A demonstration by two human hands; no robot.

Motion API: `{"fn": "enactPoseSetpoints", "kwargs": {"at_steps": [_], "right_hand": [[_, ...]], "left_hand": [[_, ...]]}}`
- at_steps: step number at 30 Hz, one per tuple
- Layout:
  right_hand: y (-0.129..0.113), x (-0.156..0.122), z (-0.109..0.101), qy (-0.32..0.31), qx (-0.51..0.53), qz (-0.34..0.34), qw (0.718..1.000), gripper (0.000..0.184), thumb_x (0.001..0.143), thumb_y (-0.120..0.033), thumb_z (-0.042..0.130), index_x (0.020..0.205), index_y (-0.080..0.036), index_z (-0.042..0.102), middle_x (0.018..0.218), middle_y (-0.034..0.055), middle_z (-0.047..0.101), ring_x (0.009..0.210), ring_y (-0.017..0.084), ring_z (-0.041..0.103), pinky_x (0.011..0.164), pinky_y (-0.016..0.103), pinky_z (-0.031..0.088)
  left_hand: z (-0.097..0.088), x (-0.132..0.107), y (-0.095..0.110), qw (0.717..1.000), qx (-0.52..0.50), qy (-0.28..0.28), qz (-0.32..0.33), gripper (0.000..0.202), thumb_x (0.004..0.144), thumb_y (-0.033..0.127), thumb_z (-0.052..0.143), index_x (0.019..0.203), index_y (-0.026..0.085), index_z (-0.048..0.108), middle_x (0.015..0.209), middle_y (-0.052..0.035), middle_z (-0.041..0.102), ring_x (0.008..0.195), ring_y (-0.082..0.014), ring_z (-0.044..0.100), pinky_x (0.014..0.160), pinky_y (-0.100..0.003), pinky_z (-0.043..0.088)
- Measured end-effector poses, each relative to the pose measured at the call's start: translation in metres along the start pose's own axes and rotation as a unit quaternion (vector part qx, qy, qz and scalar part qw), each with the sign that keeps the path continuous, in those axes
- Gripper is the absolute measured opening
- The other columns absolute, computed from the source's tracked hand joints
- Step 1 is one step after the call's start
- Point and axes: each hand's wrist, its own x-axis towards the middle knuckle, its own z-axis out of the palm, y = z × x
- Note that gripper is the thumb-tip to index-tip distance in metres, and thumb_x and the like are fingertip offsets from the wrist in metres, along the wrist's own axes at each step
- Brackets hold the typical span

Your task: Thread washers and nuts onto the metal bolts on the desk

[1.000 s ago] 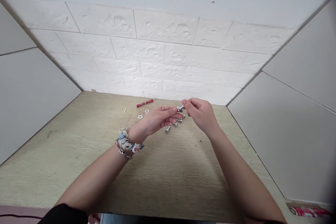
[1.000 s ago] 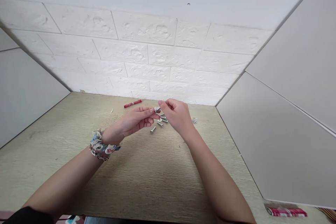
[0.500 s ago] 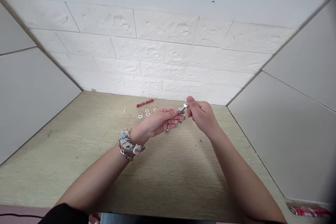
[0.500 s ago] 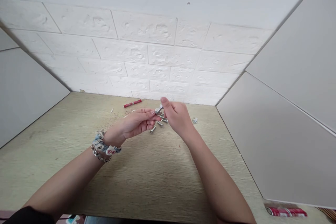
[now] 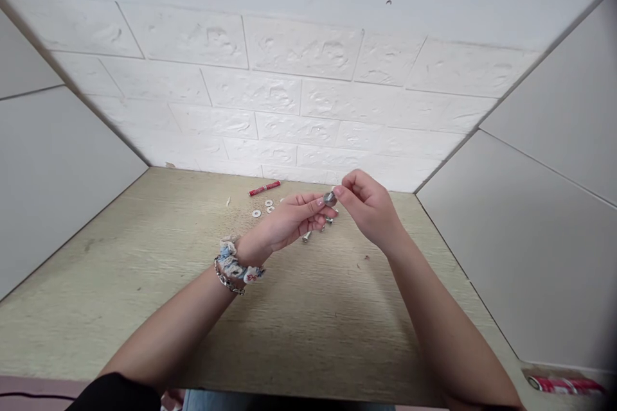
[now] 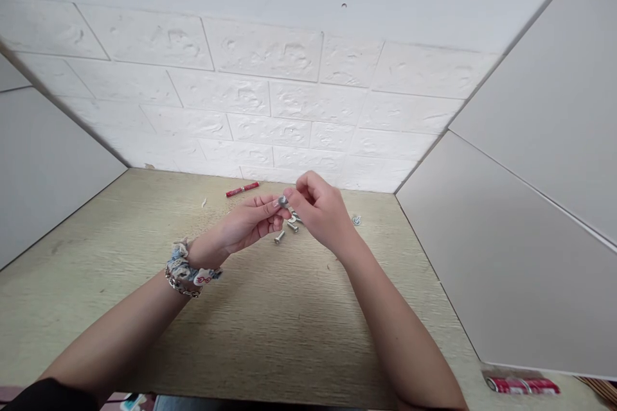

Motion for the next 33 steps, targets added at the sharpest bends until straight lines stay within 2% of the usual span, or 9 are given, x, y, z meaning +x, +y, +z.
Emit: {"fn": "enactPoseSetpoints", "kwargs": {"at_steps": [2,4,7,10,16,22,26,29,33], "right_hand": [[0.003,0.001,0.001,-0.005,0.012,-0.013,1.000,0.022,0.082,-0.037,0.051,0.094,-0.020,0.059,0.059,-0.0039,0.049,0.051,0.008,0.041,0.048,0.021,0.034],[0.005,0.001,0.001,-0.021,0.004,-0.025,0.999,0.025,0.083,-0.036,0.049,0.100,-0.021,0.060,0.065,-0.0018,0.055,0.055,0.009,0.047,0.051,0.022,0.038],[0.008,0.002,0.002,-0.022,-0.035,-0.046,0.998,0.024,0.083,-0.036,0.050,0.094,-0.021,0.065,0.071,0.0007,0.061,0.063,0.011,0.055,0.056,0.023,0.042],[0.009,0.001,0.003,-0.013,-0.104,-0.088,0.991,0.023,0.083,-0.036,0.051,0.093,-0.021,0.065,0.066,-0.0003,0.062,0.058,0.011,0.054,0.055,0.023,0.041],[0.013,0.000,0.009,0.005,-0.234,-0.201,0.951,0.017,0.083,-0.033,0.053,0.088,-0.020,0.063,0.071,-0.0004,0.064,0.060,0.010,0.055,0.057,0.022,0.039],[0.017,-0.001,0.013,0.030,-0.284,-0.238,0.929,0.018,0.082,-0.036,0.054,0.080,-0.019,0.060,0.063,-0.0017,0.060,0.056,0.009,0.052,0.053,0.021,0.035],[0.015,-0.002,0.012,0.063,-0.307,-0.261,0.913,0.018,0.081,-0.034,0.056,0.074,-0.017,0.058,0.061,-0.0002,0.058,0.059,0.011,0.052,0.059,0.024,0.038],[0.008,-0.002,0.011,0.037,-0.281,-0.265,0.922,0.015,0.078,-0.032,0.058,0.081,-0.018,0.060,0.075,0.0036,0.061,0.071,0.015,0.055,0.068,0.029,0.042],[0.001,-0.004,0.011,-0.018,-0.223,-0.255,0.941,0.022,0.079,-0.023,0.052,0.099,-0.020,0.060,0.104,0.0069,0.059,0.095,0.020,0.055,0.084,0.036,0.043]], "left_hand": [[0.001,0.000,0.001,1.000,0.000,0.003,0.002,0.014,0.078,0.023,0.062,0.083,0.010,0.066,0.074,-0.0040,0.065,0.058,-0.0032,0.054,0.056,-0.014,0.043],[0.002,0.000,0.002,1.000,0.001,0.005,-0.001,0.013,0.077,0.021,0.063,0.083,0.010,0.066,0.075,-0.0038,0.065,0.058,-0.0029,0.053,0.057,-0.014,0.043],[0.002,0.000,0.002,1.000,0.004,0.017,-0.010,0.013,0.077,0.018,0.062,0.087,0.010,0.066,0.079,-0.0046,0.065,0.059,-0.0025,0.053,0.059,-0.014,0.043],[0.000,0.001,0.001,1.000,-0.011,0.019,-0.013,0.012,0.078,0.015,0.056,0.083,0.009,0.065,0.076,-0.0049,0.064,0.060,-0.0045,0.054,0.060,-0.017,0.043],[-0.002,0.001,0.000,0.999,-0.034,-0.007,-0.005,0.023,0.082,0.029,0.052,0.076,0.010,0.063,0.067,-0.0037,0.061,0.061,-0.0078,0.055,0.060,-0.020,0.045],[-0.003,0.001,0.000,1.000,-0.003,-0.016,-0.015,0.019,0.079,0.027,0.059,0.076,0.009,0.063,0.070,-0.0038,0.062,0.061,-0.0059,0.054,0.059,-0.017,0.044],[-0.005,0.000,0.001,0.999,-0.004,-0.026,-0.026,0.020,0.080,0.028,0.059,0.078,0.009,0.064,0.067,-0.0035,0.061,0.060,-0.0058,0.054,0.058,-0.016,0.044],[-0.007,-0.002,0.002,0.999,0.000,-0.034,-0.028,0.020,0.080,0.028,0.059,0.083,0.009,0.063,0.074,-0.0048,0.062,0.066,-0.0071,0.057,0.064,-0.017,0.046],[-0.009,-0.002,0.004,0.999,-0.004,-0.040,-0.027,0.022,0.080,0.031,0.059,0.083,0.009,0.062,0.076,-0.0058,0.063,0.069,-0.0091,0.058,0.065,-0.020,0.048]]}}
